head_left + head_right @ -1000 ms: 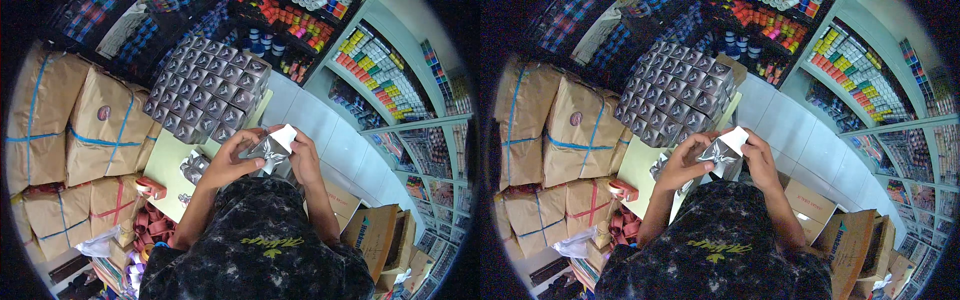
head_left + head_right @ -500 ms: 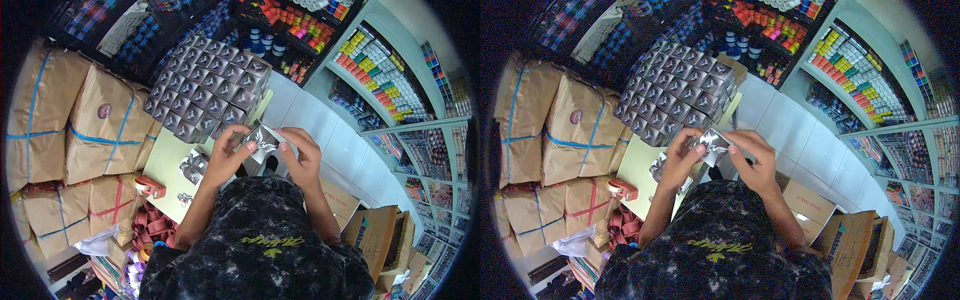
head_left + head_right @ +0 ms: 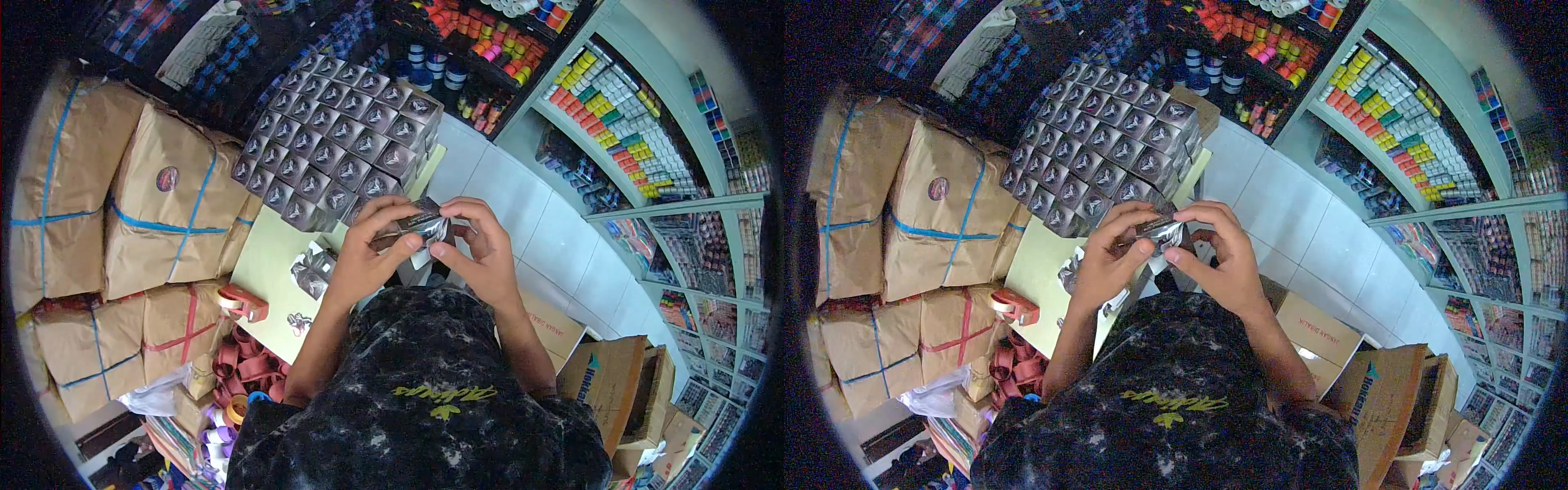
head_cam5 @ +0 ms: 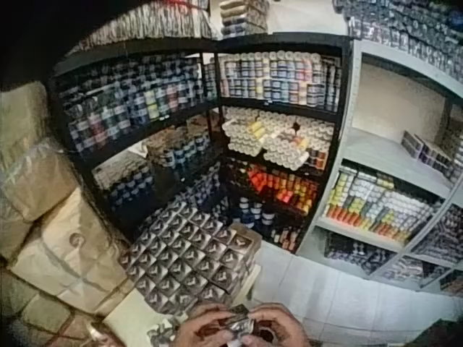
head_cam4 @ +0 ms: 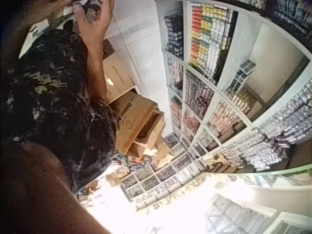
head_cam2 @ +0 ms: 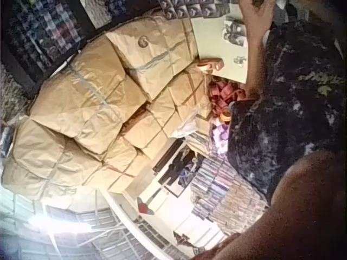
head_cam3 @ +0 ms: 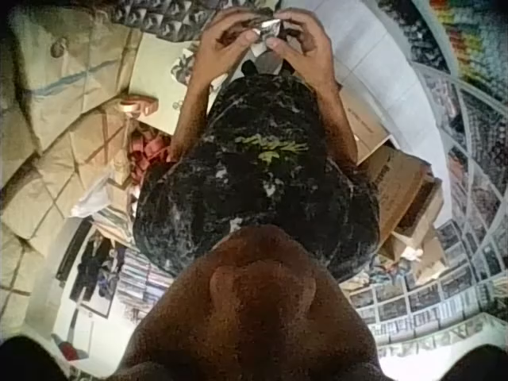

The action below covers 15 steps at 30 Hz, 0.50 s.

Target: Assemble small cardboard boxes by folding the flaps.

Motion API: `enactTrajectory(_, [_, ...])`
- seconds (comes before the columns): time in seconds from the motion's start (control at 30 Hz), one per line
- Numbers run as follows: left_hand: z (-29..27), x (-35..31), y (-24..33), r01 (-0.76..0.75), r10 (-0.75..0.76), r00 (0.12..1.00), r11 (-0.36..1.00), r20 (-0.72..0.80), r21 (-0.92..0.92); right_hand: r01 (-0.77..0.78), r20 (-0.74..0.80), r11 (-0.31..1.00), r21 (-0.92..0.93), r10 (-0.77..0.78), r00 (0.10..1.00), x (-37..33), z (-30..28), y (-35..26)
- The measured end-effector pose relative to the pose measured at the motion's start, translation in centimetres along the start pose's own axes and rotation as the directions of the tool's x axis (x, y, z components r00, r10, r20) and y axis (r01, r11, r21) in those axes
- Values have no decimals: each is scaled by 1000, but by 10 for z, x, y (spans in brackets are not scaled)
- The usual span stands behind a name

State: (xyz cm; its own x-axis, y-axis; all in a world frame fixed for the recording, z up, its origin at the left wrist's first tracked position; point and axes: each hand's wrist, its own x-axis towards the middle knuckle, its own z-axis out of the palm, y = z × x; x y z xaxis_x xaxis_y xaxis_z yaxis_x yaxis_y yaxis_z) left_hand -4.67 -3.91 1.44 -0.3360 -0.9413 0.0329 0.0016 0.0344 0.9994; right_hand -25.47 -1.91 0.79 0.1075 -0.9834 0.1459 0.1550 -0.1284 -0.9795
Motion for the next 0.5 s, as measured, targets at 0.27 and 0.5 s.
enactTrajectory(0.27, [7, 5, 4, -17, 17, 1000, 1000, -2, 1, 93, -92, 994, -64, -98, 991, -3, 5, 1])
enactTrajectory(0.5, [11, 8, 14, 26, -22, 998, 997, -55, 71, 133, -101, 970, -202, -156, 983, -3, 4, 3])
